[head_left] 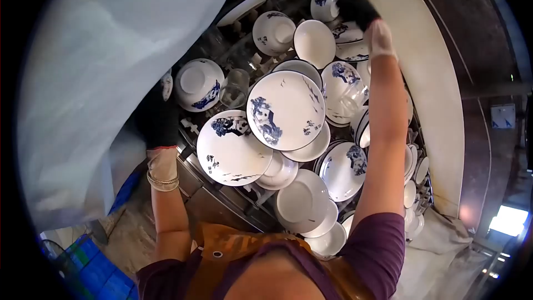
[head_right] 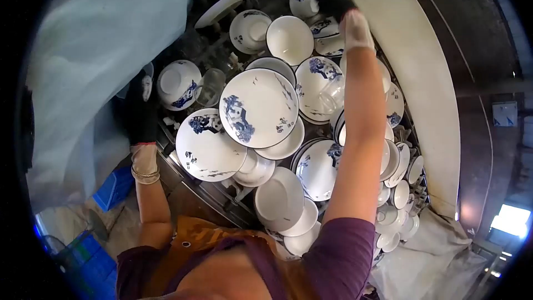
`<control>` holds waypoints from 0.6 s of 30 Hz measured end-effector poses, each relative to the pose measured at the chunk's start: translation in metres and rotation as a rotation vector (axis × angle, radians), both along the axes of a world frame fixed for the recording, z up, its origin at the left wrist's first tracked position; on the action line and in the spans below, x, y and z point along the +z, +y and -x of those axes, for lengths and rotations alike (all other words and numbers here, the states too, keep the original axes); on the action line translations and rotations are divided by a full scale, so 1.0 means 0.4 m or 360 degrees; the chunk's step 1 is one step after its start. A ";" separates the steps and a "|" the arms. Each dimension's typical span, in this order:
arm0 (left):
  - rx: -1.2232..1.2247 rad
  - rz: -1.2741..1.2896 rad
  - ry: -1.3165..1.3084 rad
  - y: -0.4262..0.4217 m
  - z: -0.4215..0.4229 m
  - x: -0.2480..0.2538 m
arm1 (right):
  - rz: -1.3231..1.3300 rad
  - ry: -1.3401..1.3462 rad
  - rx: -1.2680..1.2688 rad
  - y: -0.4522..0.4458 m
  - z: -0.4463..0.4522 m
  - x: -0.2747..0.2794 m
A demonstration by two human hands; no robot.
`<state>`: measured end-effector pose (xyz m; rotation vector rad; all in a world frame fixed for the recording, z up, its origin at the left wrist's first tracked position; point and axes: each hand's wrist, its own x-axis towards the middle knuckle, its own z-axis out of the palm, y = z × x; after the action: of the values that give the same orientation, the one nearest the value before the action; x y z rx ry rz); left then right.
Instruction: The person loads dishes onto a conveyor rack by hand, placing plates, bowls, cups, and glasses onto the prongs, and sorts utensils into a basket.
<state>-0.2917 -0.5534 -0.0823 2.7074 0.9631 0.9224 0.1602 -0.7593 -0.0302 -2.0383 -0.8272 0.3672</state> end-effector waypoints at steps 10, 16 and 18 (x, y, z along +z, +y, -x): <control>-0.0022 0.0770 -0.0938 -0.008 0.013 0.012 | -0.0009 -0.1542 -0.0286 -0.040 0.398 0.016; -0.0424 0.2247 -0.2166 -0.064 -0.010 0.077 | 0.0544 -0.0442 0.0377 -0.075 0.497 -0.027; -0.0470 0.2502 -0.2248 -0.085 0.002 0.083 | 0.0311 -0.0290 0.0704 -0.091 0.474 -0.021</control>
<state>-0.2926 -0.5873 -0.0492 0.5398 0.4380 0.9623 -0.0293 -0.7957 -0.0385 -2.0778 -1.4099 0.5278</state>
